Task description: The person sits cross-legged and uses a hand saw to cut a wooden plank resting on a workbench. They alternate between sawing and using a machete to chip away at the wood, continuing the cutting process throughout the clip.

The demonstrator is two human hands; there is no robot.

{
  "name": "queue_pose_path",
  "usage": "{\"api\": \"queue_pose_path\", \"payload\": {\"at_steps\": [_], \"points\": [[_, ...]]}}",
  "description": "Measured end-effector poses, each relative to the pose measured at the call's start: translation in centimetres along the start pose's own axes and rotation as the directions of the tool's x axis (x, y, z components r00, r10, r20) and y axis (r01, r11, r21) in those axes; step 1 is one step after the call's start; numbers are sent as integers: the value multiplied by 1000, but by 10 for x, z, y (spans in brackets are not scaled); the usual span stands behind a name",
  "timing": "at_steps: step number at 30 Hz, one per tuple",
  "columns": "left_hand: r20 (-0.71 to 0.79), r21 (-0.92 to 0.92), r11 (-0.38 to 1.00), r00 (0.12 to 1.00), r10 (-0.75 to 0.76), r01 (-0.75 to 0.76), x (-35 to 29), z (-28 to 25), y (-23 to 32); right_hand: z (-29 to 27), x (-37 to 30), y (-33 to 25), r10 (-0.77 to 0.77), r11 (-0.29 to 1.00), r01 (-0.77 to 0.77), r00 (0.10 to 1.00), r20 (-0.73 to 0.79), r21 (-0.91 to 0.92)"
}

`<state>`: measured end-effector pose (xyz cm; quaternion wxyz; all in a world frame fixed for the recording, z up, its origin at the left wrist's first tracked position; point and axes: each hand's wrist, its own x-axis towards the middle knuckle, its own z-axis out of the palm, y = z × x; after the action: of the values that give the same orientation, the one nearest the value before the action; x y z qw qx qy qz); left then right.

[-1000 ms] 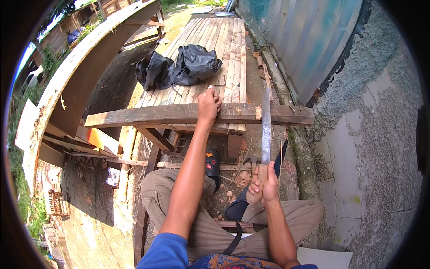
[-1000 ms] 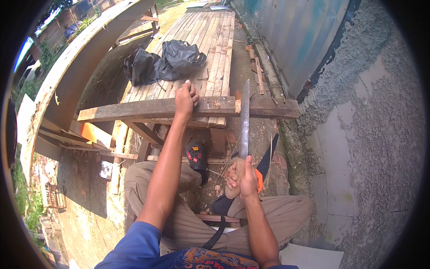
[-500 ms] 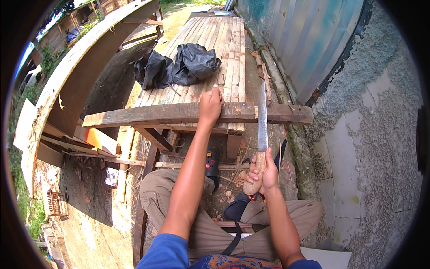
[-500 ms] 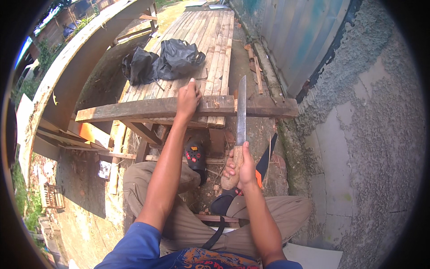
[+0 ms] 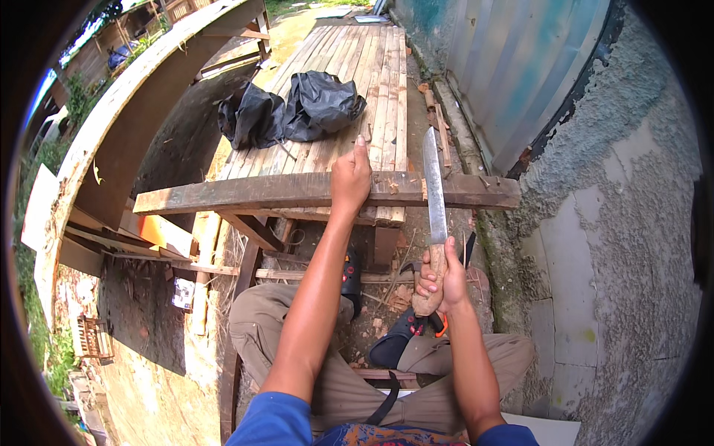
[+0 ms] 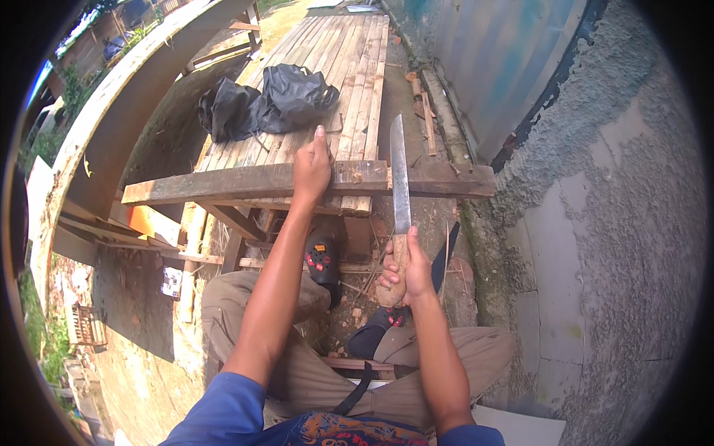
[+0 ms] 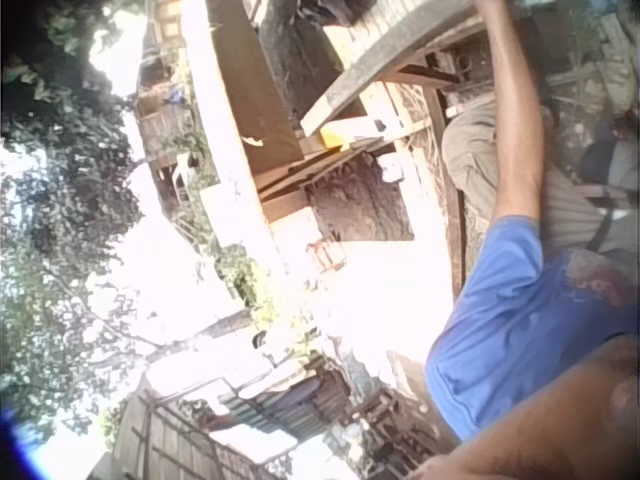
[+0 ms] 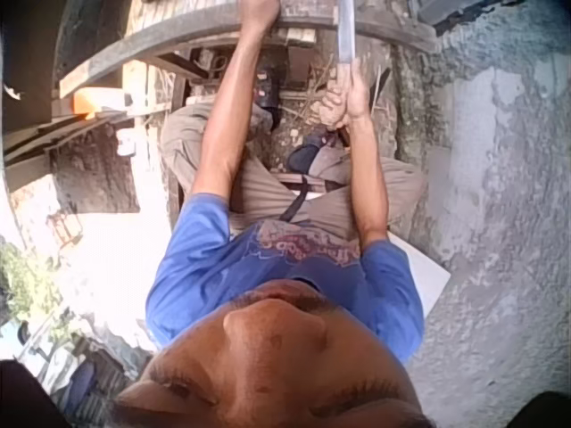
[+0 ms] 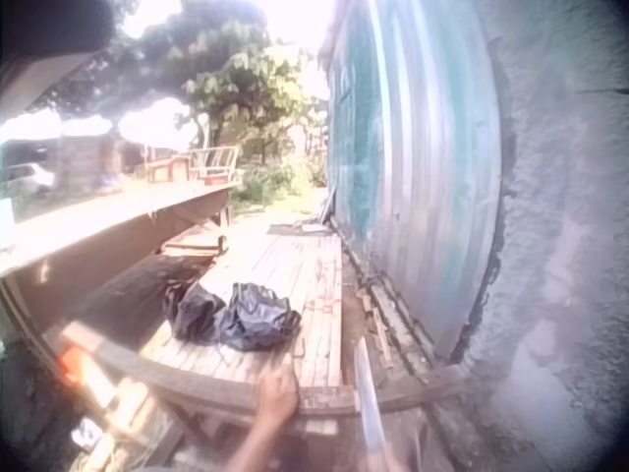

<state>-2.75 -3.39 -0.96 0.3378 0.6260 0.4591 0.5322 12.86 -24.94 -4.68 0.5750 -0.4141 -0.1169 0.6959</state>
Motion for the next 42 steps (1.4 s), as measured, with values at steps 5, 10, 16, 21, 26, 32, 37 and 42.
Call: {"api": "queue_pose_path", "payload": {"at_steps": [5,10,16,21,26,32,37,42], "points": [[-82,49,996,993,85,-81,-5,3,5,-33,-37,34,5,999,-6,1000,30,44],[-94,75,990,988,125,-118,-6,3,5,-52,-68,75,-100,990,102,995,26,-96],[-66,98,990,992,105,-98,-9,4,7,-89,-98,129,-281,948,271,959,-41,-167],[-102,82,984,981,164,-156,-11,7,6,-129,-101,129,-376,925,301,819,-434,-233],[-90,119,981,983,162,-151,-13,5,9,-182,-74,113,-235,959,68,736,-635,-275],[-72,14,960,957,280,-280,-3,-16,-7,-252,-15,129,-179,906,-152,708,-684,-394],[-70,-134,967,976,208,-215,6,4,-13,-338,19,157,-283,779,-336,565,-775,-530],[-95,-135,981,987,126,-139,6,-30,-32,-274,21,153,-453,467,-530,544,-706,-708]]}}
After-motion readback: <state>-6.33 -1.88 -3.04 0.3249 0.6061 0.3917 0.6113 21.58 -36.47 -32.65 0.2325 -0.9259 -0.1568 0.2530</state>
